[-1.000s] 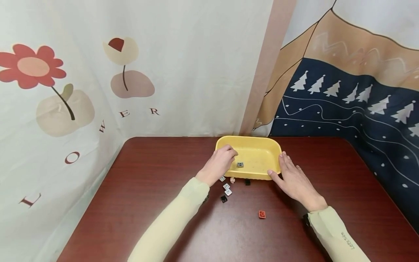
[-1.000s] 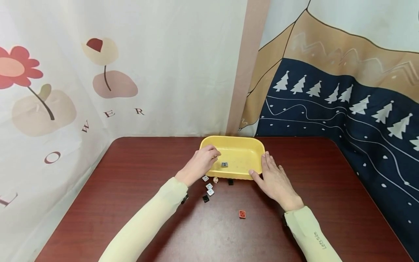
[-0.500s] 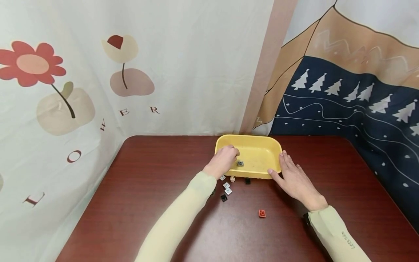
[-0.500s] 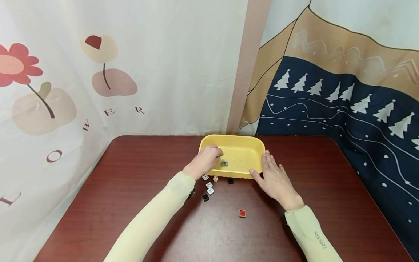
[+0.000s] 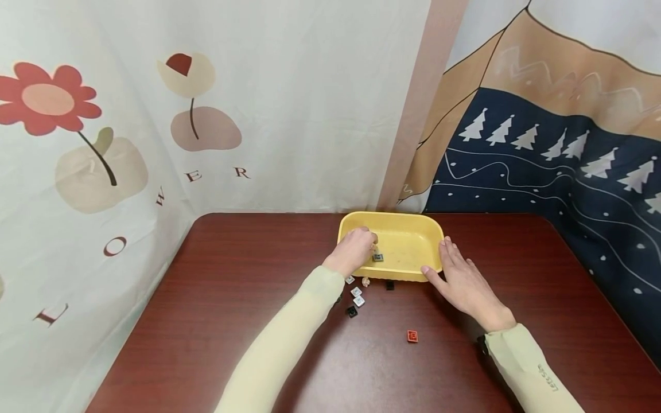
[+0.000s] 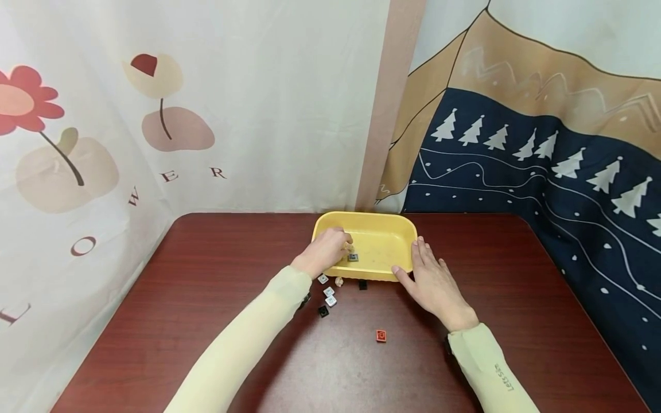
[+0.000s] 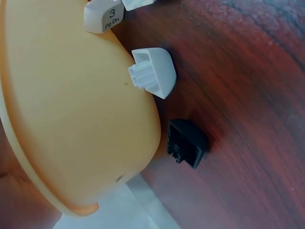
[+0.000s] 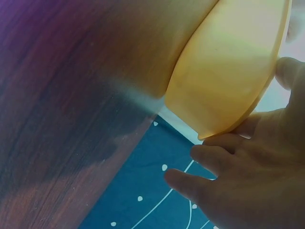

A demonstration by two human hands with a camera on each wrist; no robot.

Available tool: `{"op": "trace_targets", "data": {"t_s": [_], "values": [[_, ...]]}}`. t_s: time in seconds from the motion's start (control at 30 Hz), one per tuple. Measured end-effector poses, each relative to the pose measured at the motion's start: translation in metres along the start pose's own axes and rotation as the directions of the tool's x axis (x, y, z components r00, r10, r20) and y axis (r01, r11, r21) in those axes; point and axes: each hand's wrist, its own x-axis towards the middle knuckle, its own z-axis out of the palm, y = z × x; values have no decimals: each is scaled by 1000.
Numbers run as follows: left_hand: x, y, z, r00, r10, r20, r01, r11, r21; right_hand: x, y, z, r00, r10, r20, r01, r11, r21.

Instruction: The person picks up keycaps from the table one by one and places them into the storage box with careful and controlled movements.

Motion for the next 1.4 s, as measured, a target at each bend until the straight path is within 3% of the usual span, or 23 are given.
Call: {"op": "trace_targets", "data": {"t_s": [0.2,0.43,0.8,0.9,1.13,1.4], "values": [[-10,-2,-5,996,-4,-90,7,999,36,0,-1,-2,1000,-2,-4,2,1000,13],[-29,-8,-13,965,40,-259,-31,999,39,0,0,-2,1000,2,9,-2,1000,3],[-69,-32,-26,933,34,-357,-19,999,44,0,-1,-2,1000,0,11,0,1000,2],[-78,-39,-28,932,17,-361,-3,999,41,0,-1,-2,1000,-5,8,5,1000,2],[-100,-49,-30,958,-55,-281,70,997,42,-1,-1,-1,1000,-14,-1,14,1000,6],[-117,-56,-30,967,-60,-249,87,991,101,-1,0,-1,1000,-12,3,12,1000,-2]]}}
